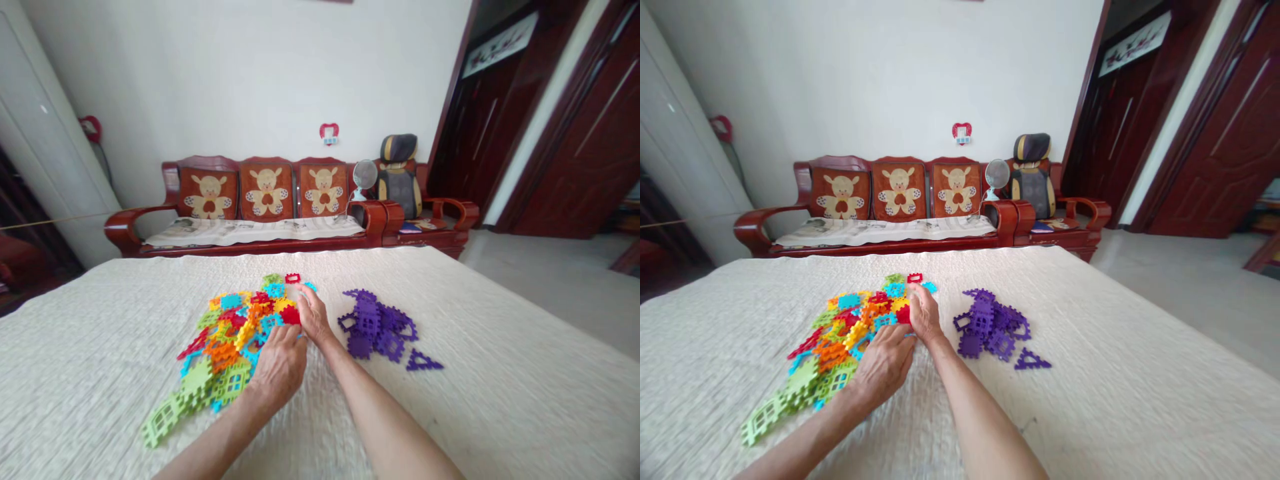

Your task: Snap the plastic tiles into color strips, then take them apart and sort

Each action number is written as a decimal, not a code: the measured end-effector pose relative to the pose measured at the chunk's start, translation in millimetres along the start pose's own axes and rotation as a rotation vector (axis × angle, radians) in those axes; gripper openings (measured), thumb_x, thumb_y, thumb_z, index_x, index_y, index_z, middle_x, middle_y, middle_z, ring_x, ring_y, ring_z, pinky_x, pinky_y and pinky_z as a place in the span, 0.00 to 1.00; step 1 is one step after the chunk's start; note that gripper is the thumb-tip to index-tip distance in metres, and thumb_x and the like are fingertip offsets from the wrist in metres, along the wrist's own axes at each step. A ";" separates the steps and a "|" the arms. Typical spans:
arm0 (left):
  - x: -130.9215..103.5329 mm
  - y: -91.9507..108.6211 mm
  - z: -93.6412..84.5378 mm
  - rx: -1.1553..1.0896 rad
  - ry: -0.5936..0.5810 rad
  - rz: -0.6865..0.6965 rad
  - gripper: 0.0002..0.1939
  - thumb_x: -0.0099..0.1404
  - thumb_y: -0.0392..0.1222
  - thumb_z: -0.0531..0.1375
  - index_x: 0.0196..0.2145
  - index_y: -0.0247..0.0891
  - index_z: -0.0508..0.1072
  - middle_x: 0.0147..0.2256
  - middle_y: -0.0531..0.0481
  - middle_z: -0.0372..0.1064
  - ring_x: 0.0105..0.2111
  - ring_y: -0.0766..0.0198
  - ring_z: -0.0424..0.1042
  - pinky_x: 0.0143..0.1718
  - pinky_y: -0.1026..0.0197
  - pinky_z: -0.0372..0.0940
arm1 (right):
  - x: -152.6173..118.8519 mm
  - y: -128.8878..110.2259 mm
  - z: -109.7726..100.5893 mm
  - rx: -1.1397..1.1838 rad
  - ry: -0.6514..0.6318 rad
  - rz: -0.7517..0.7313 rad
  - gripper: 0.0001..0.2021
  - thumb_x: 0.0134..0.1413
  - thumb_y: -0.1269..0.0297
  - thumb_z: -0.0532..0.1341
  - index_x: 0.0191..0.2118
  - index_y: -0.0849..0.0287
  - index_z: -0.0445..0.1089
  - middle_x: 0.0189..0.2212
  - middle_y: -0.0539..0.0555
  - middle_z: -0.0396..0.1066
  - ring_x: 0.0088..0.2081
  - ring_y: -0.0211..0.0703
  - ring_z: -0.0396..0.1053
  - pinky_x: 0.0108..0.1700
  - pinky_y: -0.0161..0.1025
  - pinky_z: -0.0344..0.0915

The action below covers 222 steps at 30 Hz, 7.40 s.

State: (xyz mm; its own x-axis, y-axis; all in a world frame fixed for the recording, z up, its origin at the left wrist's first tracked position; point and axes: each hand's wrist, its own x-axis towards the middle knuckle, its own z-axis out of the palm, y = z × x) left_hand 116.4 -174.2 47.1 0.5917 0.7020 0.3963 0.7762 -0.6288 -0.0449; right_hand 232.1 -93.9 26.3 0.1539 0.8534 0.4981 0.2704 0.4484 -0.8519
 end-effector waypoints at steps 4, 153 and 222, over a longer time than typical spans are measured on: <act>31.8 20.0 18.0 -0.042 -0.123 0.058 0.13 0.63 0.31 0.48 0.37 0.36 0.72 0.41 0.43 0.66 0.44 0.56 0.64 0.46 0.53 0.60 | 18.1 -5.2 -37.3 -0.137 0.142 -0.033 0.16 0.55 0.66 0.49 0.47 0.56 0.68 0.47 0.53 0.71 0.50 0.41 0.66 0.54 0.39 0.60; 41.4 22.3 76.2 -0.142 0.139 0.104 0.18 0.60 0.32 0.53 0.46 0.42 0.71 0.48 0.44 0.69 0.47 0.55 0.69 0.47 0.50 0.68 | 126.7 164.0 -281.2 -0.968 -0.027 0.030 0.18 0.47 0.75 0.54 0.44 0.58 0.71 0.42 0.55 0.72 0.46 0.44 0.66 0.53 0.42 0.59; 39.2 29.3 63.4 -0.345 0.043 0.156 0.19 0.65 0.37 0.51 0.53 0.40 0.66 0.58 0.43 0.59 0.56 0.55 0.62 0.53 0.50 0.65 | 82.3 47.8 -216.0 -0.495 -0.727 0.196 0.10 0.40 0.68 0.59 0.33 0.60 0.70 0.24 0.46 0.69 0.26 0.33 0.64 0.29 0.30 0.60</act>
State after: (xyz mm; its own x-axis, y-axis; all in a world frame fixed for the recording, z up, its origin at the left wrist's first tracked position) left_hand 176.2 -143.9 3.2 0.6813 0.5793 0.4475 0.5546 -0.8075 0.2009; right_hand 463.0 -59.7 61.5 -0.3530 0.9355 -0.0175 0.7071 0.2544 -0.6598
